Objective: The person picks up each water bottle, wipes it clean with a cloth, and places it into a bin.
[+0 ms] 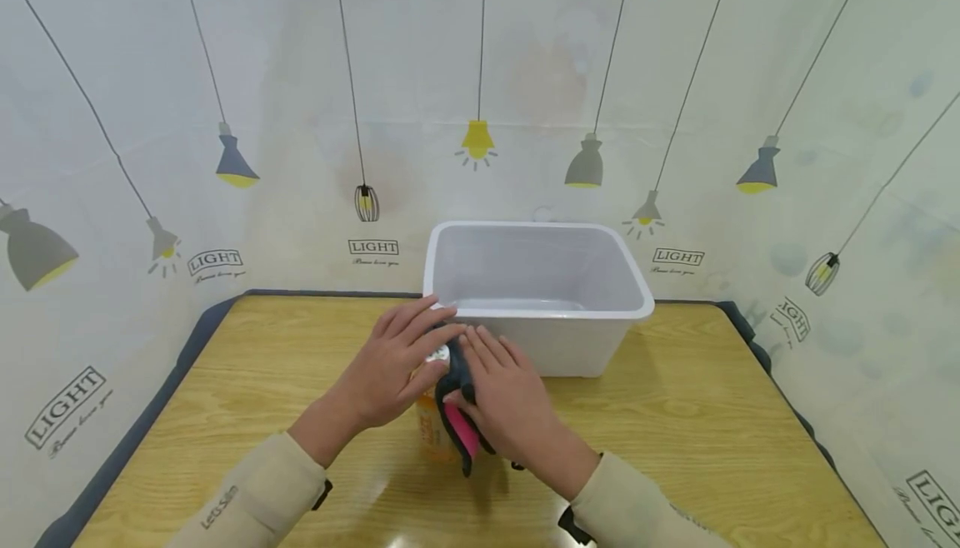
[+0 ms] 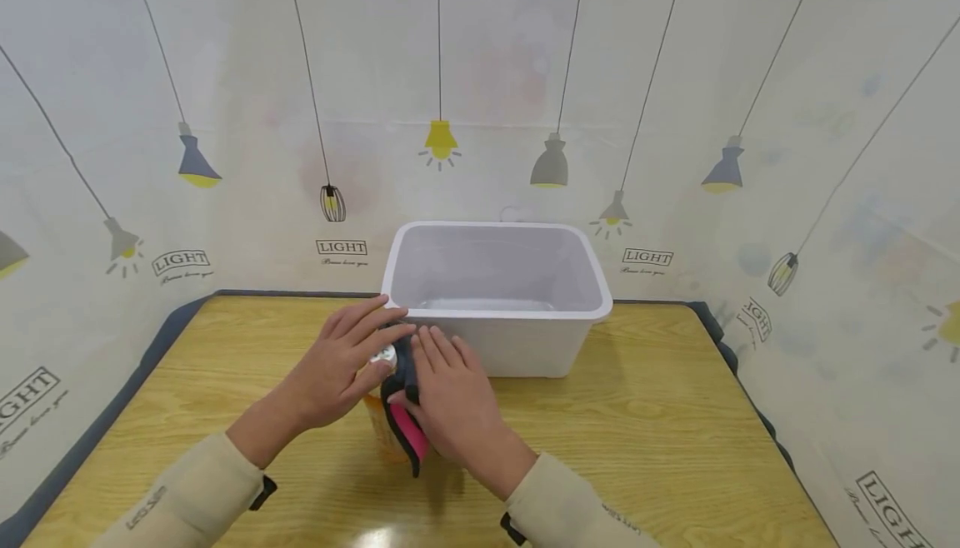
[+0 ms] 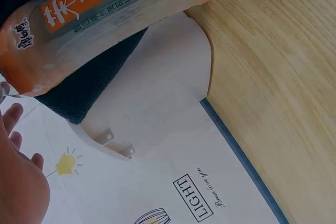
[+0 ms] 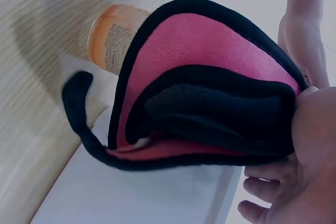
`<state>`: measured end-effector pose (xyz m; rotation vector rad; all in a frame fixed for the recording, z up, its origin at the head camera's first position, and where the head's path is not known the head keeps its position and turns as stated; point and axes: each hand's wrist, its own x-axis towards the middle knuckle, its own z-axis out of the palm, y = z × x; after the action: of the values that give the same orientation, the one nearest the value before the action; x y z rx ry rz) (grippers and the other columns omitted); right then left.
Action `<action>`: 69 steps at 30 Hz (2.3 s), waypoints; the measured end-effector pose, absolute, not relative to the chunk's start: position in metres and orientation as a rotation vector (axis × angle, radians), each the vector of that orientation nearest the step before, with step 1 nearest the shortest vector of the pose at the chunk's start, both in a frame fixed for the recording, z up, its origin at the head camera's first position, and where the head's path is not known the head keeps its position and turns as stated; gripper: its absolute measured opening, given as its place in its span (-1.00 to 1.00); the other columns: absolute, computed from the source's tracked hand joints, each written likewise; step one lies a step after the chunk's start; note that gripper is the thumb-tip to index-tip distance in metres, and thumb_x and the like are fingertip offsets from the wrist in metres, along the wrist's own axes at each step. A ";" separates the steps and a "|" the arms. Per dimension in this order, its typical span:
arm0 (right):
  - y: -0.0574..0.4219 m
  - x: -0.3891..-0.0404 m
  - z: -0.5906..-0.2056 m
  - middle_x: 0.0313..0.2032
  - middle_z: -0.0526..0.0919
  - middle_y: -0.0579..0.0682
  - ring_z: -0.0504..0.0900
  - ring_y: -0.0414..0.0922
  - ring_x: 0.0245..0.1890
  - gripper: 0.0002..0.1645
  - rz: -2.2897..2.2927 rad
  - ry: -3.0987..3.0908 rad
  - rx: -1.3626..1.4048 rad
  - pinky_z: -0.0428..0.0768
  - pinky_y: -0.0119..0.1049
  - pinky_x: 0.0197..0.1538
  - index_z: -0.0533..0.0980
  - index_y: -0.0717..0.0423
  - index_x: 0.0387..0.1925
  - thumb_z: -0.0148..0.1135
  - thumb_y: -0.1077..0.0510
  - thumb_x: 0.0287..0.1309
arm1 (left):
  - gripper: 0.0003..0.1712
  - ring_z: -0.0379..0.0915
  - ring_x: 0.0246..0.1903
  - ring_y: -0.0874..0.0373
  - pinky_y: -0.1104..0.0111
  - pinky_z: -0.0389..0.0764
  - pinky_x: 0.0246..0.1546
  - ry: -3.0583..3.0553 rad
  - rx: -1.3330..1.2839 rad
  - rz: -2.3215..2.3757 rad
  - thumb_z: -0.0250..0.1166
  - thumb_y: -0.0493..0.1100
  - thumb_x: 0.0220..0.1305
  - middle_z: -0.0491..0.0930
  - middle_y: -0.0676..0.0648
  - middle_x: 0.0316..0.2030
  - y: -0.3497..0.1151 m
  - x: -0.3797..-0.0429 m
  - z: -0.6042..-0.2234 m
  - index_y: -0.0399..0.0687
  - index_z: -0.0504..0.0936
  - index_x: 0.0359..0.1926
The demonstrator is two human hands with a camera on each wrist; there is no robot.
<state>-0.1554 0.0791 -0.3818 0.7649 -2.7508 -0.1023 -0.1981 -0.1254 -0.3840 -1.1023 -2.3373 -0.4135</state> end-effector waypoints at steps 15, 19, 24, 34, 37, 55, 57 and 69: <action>0.089 -0.154 -0.401 0.42 0.30 0.08 0.23 -0.03 0.46 -0.03 -0.199 -2.781 0.803 0.22 -0.07 0.46 0.23 0.22 0.41 -0.16 -0.44 0.31 | -0.55 0.10 0.44 -0.03 0.11 0.09 0.42 -2.315 -1.095 -0.451 0.02 0.02 0.42 0.39 -0.02 0.34 -0.124 -0.198 -0.388 0.07 0.48 0.25; 0.087 -0.155 -0.406 0.45 0.24 0.07 0.15 -0.02 0.50 0.06 -0.037 -2.895 0.781 0.13 -0.04 0.50 0.16 0.22 0.44 -0.35 -0.52 0.28 | -0.56 0.10 0.44 -0.04 0.10 0.11 0.41 -2.307 -1.095 -0.457 0.00 0.04 0.44 0.39 -0.02 0.33 -0.124 -0.198 -0.389 0.07 0.48 0.25; 0.084 -0.156 -0.409 0.45 0.24 0.08 0.14 -0.02 0.50 0.13 0.068 -2.920 0.750 0.11 -0.05 0.51 0.15 0.22 0.45 -0.44 -0.58 0.24 | -0.56 0.11 0.44 -0.04 0.10 0.10 0.41 -2.306 -1.092 -0.461 -0.01 0.04 0.45 0.39 -0.02 0.33 -0.124 -0.197 -0.388 0.06 0.49 0.24; 0.082 -0.156 -0.421 0.48 0.18 0.07 0.12 -0.03 0.51 -0.04 -0.195 -2.928 0.744 0.11 -0.07 0.52 0.14 0.21 0.45 -0.04 -0.38 0.32 | -0.57 0.12 0.43 -0.05 0.10 0.11 0.41 -2.284 -1.099 -0.501 -0.02 0.04 0.46 0.40 -0.03 0.33 -0.124 -0.197 -0.389 0.07 0.50 0.23; 0.082 -0.155 -0.429 0.48 0.19 0.06 0.13 -0.04 0.51 -0.05 -0.278 -2.926 0.757 0.12 -0.08 0.51 0.15 0.20 0.45 0.06 -0.33 0.29 | -0.55 0.11 0.43 -0.05 0.09 0.11 0.41 -2.275 -1.106 -0.508 -0.08 0.09 0.50 0.40 -0.03 0.33 -0.123 -0.198 -0.390 0.07 0.49 0.24; 0.086 -0.159 -0.485 0.48 0.19 -0.06 0.14 -0.15 0.50 -0.11 -0.531 -2.877 0.868 0.18 -0.11 0.49 0.18 0.04 0.46 0.01 -0.37 0.29 | -0.55 0.12 0.43 -0.06 0.08 0.12 0.40 -2.264 -1.111 -0.522 -0.08 0.09 0.50 0.41 -0.03 0.31 -0.122 -0.197 -0.389 0.04 0.52 0.20; 0.087 -0.160 -0.485 0.48 0.19 -0.07 0.14 -0.15 0.50 -0.12 -0.499 -2.894 0.870 0.17 -0.10 0.50 0.18 0.03 0.46 -0.01 -0.37 0.30 | -0.57 0.11 0.43 -0.05 0.09 0.12 0.39 -2.269 -1.114 -0.524 -0.05 0.06 0.48 0.41 -0.03 0.32 -0.122 -0.197 -0.389 0.04 0.52 0.20; 0.089 -0.157 -0.438 0.42 0.31 0.00 0.25 -0.10 0.45 -0.09 -0.227 -2.816 0.801 0.18 -0.07 0.48 0.24 0.13 0.42 0.21 -0.28 0.21 | -0.49 0.12 0.43 -0.06 0.09 0.12 0.40 -2.265 -1.110 -0.504 -0.17 0.15 0.53 0.40 -0.04 0.32 -0.123 -0.198 -0.391 0.03 0.52 0.21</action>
<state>-0.1570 0.0893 -0.4383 0.8010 -2.8157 -0.2265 -0.1983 -0.1230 -0.3909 -1.1102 -2.2649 -0.5041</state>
